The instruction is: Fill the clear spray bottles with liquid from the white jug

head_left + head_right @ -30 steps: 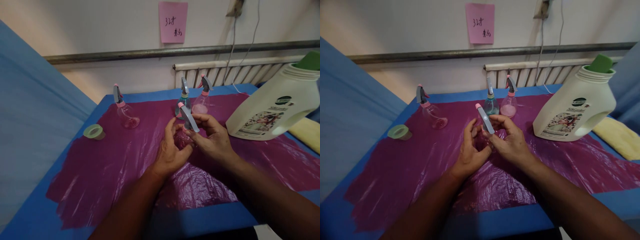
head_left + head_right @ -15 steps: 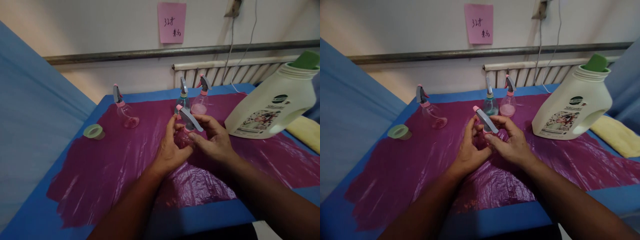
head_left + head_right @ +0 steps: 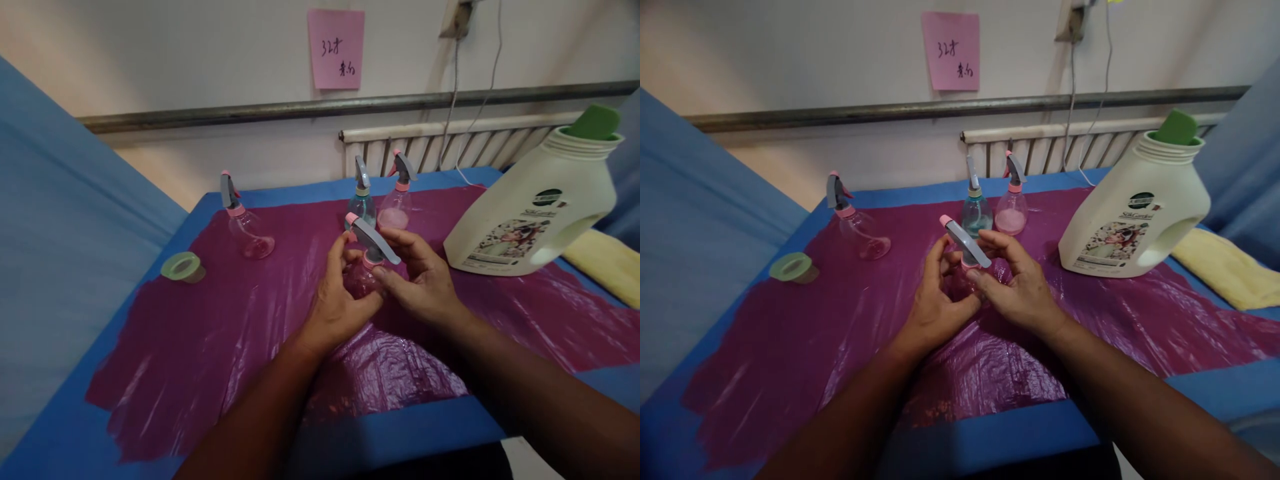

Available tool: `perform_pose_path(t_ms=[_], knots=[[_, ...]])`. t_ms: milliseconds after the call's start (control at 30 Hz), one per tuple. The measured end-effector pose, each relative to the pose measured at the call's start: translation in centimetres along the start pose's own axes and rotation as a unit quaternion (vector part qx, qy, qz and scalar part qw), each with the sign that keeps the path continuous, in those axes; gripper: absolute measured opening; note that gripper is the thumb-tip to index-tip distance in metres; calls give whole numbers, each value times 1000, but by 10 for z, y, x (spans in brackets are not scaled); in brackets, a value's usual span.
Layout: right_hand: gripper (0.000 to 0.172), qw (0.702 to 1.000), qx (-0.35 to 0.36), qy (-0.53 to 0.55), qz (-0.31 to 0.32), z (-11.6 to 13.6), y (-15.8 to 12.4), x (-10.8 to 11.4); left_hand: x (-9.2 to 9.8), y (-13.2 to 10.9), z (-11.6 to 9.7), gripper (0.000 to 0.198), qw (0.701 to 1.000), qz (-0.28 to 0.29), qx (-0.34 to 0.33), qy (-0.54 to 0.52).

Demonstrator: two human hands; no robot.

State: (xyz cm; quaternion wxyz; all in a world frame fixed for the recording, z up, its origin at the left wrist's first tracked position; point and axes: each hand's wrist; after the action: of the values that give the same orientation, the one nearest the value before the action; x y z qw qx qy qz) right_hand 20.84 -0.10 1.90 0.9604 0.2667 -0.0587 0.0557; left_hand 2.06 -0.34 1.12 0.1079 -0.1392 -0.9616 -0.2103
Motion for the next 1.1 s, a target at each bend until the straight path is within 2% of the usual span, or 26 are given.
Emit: perform_pose_path(t_ms=[200,433,633,900,1100], knots=[[58,1000,-10,-14,-13,-4,0,1,-1,0,-4,102,1000,6,8,-26],[59,1000,2,-1,18,1,-1,1,0,2,-1,101,1000,-2,-12,7],[61,1000,-1,-11,-16,-2,-1,-1,0,0,-4,103,1000,7,-7,1],[60,1000,1,-1,13,2,-3,0,-1,1,-2,101,1000,1,-15,12],[63,1000,-4,-7,-16,0,-1,-2,-1,0,-5,101,1000,9,-3,-7]])
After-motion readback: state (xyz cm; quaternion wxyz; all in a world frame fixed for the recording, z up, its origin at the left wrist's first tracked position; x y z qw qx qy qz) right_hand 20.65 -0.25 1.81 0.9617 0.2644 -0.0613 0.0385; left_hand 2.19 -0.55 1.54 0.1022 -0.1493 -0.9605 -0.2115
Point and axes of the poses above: each hand's wrist, its own y-axis towards the middle knuckle, its own x-axis out of the back of the hand, z = x × y, and after that the axes turned 7 degrees about z, right-handed
